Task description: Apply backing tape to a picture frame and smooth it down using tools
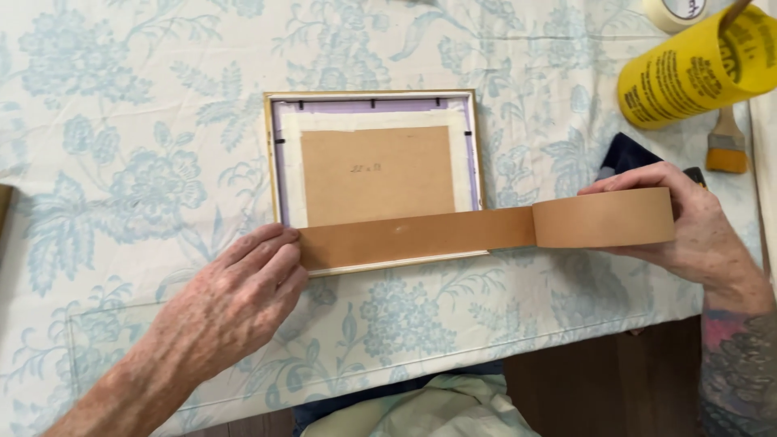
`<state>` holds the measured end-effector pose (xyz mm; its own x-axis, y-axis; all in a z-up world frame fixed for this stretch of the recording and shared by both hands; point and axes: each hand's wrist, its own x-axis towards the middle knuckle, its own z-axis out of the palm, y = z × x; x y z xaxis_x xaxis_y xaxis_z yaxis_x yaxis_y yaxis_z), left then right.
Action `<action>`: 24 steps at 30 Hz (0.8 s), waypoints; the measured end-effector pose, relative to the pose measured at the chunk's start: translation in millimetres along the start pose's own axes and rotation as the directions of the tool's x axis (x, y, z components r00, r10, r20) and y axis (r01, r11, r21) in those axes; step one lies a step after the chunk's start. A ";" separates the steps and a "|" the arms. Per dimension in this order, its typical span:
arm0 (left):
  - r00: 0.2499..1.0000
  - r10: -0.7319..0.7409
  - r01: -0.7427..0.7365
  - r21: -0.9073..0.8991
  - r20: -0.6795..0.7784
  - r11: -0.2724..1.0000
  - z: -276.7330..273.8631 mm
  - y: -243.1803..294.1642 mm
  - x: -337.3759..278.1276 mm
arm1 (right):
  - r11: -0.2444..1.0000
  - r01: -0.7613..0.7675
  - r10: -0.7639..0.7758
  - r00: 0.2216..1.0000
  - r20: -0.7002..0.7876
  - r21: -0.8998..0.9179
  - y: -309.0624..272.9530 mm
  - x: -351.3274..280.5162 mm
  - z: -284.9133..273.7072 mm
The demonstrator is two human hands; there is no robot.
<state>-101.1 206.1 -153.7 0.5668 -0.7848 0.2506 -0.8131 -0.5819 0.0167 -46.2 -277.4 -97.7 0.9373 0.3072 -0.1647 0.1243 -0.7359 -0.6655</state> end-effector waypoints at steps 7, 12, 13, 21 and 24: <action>1.000 -0.006 0.005 0.034 0.019 0.999 0.1 0.4 1.5 | 0.994 -0.086 0.090 0.994 0.058 -0.071 11.8 5.5 -10.6; 1.000 -0.020 0.020 -0.021 -0.015 1.000 0.2 -0.1 2.2 | 0.984 -0.169 0.173 0.983 0.061 -0.058 27.1 3.2 -11.1; 1.000 -0.023 0.023 -0.021 -0.014 1.000 0.5 0.3 2.2 | 0.984 -0.168 0.171 0.983 0.063 -0.058 28.5 2.8 -11.0; 1.000 -0.018 0.018 -0.006 0.007 1.000 1.4 0.8 0.4 | 0.980 -0.095 0.106 0.993 0.055 -0.175 25.1 0.2 -13.1; 0.998 -0.035 0.032 -0.040 -0.057 0.999 0.7 0.9 3.0 | 0.932 -0.118 0.147 0.987 0.060 -0.344 26.4 -2.8 -19.3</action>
<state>-100.1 203.0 -153.7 0.5861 -0.7508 0.3048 -0.7990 -0.5979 0.0638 -39.2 -309.3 -100.8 0.9240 0.2316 -0.3043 0.1175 -0.9292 -0.3505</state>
